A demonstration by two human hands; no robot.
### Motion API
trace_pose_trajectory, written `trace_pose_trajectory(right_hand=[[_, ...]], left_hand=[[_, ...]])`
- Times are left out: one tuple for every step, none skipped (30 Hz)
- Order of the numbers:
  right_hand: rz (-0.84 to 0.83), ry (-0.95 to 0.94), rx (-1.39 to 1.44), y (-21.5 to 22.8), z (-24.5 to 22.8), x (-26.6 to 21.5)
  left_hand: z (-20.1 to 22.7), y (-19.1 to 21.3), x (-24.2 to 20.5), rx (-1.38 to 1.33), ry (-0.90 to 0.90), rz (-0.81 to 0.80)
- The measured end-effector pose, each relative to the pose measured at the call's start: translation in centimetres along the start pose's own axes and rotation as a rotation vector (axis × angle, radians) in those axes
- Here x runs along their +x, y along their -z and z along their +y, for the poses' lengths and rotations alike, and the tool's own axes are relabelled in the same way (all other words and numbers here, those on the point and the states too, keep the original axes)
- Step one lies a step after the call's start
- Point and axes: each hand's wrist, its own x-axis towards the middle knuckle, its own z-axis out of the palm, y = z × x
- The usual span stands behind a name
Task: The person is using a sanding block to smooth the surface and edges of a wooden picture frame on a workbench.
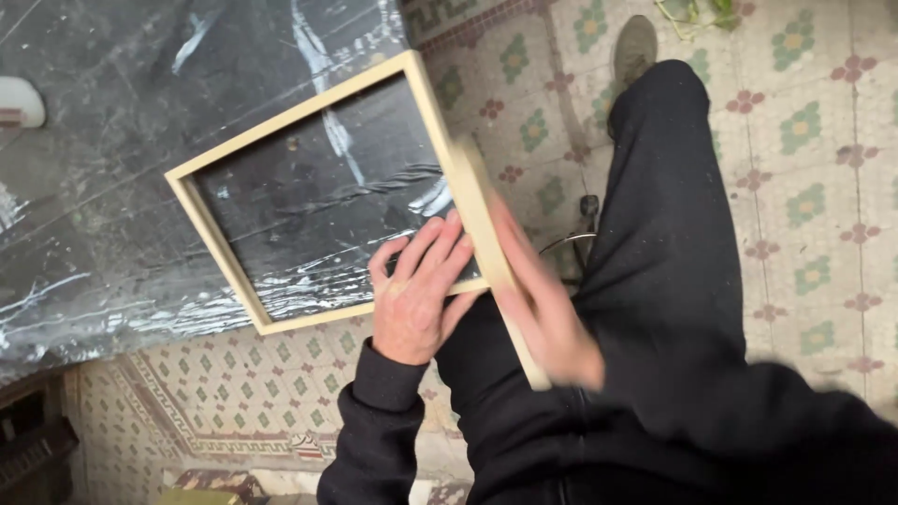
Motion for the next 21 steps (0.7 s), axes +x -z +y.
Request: trace_pose_trajectory(right_hand=[[-0.018,-0.087,-0.056,-0.2,-0.3,-4.1],[-0.026,-0.064,-0.052,-0.2,0.0,-1.8],[-0.017,-0.044,-0.025,-0.1,0.3,0.3],[0.006,-0.050,0.001,-0.2,0.0,1.4],[0.012,-0.053,0.005,-0.1,2.0,5.7],[0.044,0.016,0.018,0.2,3.7,9.7],[0.075,0.085,0.031,0.4,5.3,13.7],[0.076,0.087,0.034,0.2,4.5,13.1],[0.066,0.085,0.065,0.0,3.7,12.6],[0.052,0.099,0.081,0.3,2.9,13.0],[0.047,0.117,0.070,0.1,1.7,9.3],[0.026,0.027,0.049,-0.3,0.4,5.6],[0.003,-0.062,0.027,-0.2,-1.2,1.7],[-0.012,-0.056,0.024,-0.3,-1.1,1.3],[-0.006,-0.080,-0.001,-0.4,-0.9,0.8],[-0.004,-0.109,-0.023,-0.5,-0.9,-0.3],[-0.024,-0.109,-0.024,-0.4,-0.7,3.4],[0.027,-0.084,-0.014,-0.3,-0.6,6.6],[0.077,-0.060,-0.004,-0.2,-0.5,9.8],[0.062,-0.058,-0.018,0.2,0.3,11.7],[0.064,0.000,-0.003,0.4,1.1,13.7]], left_hand=[[0.2,0.1,-0.2,0.005,0.005,0.002],[-0.2,0.3,0.2,0.024,0.004,0.017],[-0.3,0.4,0.4,0.017,0.008,0.001],[0.1,0.6,0.1,-0.009,0.011,-0.038],[0.0,0.6,0.1,-0.009,0.008,-0.046],[0.1,0.4,0.0,-0.017,0.005,-0.045],[0.3,0.3,-0.1,-0.026,0.003,-0.043],[0.5,0.4,-0.2,-0.022,0.002,-0.044],[0.6,0.7,-0.3,-0.014,0.008,-0.047],[0.2,0.6,0.4,-0.006,0.007,-0.030],[0.2,0.6,0.6,-0.003,-0.002,-0.011],[0.2,0.7,0.5,-0.014,0.005,-0.010],[0.1,0.7,0.4,-0.025,0.012,-0.010],[0.0,0.8,0.6,-0.022,0.022,0.004],[-0.1,0.9,0.7,-0.043,0.026,0.003],[0.2,0.9,0.3,-0.064,0.038,-0.002],[0.1,1.0,0.3,-0.062,0.055,0.010],[0.2,0.9,0.2,-0.066,0.035,-0.004],[0.3,0.8,0.1,-0.070,0.014,-0.017],[0.4,0.7,0.1,-0.078,0.022,0.001],[0.3,0.7,0.1,-0.066,0.025,0.010]])
